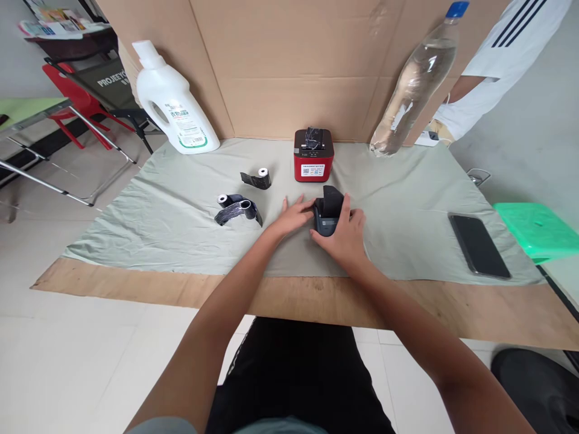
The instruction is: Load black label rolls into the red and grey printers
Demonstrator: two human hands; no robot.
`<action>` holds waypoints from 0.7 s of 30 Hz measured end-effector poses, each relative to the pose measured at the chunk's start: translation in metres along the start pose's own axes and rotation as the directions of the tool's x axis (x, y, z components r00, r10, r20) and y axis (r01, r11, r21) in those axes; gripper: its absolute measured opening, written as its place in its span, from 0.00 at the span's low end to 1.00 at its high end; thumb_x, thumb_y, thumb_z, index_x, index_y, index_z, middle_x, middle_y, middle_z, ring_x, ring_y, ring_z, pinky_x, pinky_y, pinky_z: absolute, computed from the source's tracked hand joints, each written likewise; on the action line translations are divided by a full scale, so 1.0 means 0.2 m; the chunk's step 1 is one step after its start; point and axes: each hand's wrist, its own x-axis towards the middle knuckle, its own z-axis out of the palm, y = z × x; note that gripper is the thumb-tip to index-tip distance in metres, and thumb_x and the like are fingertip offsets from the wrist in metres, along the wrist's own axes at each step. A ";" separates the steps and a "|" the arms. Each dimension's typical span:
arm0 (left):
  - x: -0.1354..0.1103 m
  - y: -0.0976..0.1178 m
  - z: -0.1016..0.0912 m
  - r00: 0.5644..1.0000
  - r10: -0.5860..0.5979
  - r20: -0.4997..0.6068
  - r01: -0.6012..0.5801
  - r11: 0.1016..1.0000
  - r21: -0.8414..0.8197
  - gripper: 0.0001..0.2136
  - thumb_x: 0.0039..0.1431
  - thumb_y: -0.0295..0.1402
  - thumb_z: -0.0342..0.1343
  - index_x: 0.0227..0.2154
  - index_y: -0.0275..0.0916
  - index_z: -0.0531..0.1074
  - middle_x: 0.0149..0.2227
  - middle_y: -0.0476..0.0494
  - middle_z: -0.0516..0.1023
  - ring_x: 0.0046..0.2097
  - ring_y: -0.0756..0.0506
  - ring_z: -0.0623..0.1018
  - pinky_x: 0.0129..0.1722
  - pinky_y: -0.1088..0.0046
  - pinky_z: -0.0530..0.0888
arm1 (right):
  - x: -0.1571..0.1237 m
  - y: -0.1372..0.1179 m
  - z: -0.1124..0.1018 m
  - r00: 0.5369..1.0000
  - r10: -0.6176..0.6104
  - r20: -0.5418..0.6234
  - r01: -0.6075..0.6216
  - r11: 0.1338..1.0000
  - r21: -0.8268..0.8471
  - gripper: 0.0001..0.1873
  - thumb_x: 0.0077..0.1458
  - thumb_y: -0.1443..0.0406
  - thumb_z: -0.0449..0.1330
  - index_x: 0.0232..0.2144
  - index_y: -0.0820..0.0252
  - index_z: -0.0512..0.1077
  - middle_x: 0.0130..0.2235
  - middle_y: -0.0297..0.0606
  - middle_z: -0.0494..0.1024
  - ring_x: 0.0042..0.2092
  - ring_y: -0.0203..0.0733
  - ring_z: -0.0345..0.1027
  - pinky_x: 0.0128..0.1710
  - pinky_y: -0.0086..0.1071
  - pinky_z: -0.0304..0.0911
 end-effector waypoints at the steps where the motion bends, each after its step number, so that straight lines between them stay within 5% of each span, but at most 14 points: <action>1: 0.00 0.00 0.00 1.000 -0.002 0.002 0.002 1.000 -0.011 0.21 0.56 0.30 0.59 0.51 0.54 0.82 0.67 0.50 0.75 0.79 0.33 0.50 0.71 0.44 0.15 | 0.00 0.00 0.00 1.000 -0.001 0.002 0.001 1.000 0.011 0.70 0.46 0.49 0.73 0.77 0.58 0.36 0.55 0.54 0.61 0.57 0.67 0.59 0.59 0.62 0.60; 10: -0.04 0.01 0.02 0.996 0.034 -0.085 -0.035 0.999 -0.007 0.25 0.62 0.35 0.57 0.62 0.58 0.74 0.61 0.53 0.81 0.72 0.38 0.69 0.75 0.48 0.22 | -0.01 0.05 -0.01 0.999 -0.038 0.028 0.035 0.994 0.108 0.72 0.48 0.46 0.72 0.76 0.55 0.30 0.59 0.57 0.60 0.61 0.69 0.56 0.63 0.68 0.55; 16: 0.00 0.03 0.05 0.986 0.039 -0.160 -0.033 0.998 0.045 0.15 0.69 0.39 0.57 0.56 0.55 0.79 0.51 0.51 0.86 0.61 0.39 0.79 0.76 0.49 0.29 | -0.01 0.04 -0.05 0.992 -0.110 -0.068 0.122 0.973 0.194 0.63 0.54 0.53 0.67 0.76 0.52 0.30 0.65 0.55 0.58 0.65 0.65 0.55 0.65 0.66 0.57; 21: 0.08 0.02 0.10 0.949 0.041 -0.313 -0.016 0.996 0.083 0.09 0.70 0.40 0.57 0.43 0.48 0.82 0.34 0.50 0.83 0.48 0.40 0.81 0.76 0.49 0.41 | -0.01 0.04 -0.08 0.985 -0.128 -0.115 0.162 0.918 0.361 0.52 0.61 0.55 0.58 0.77 0.52 0.34 0.64 0.54 0.61 0.58 0.56 0.68 0.61 0.57 0.67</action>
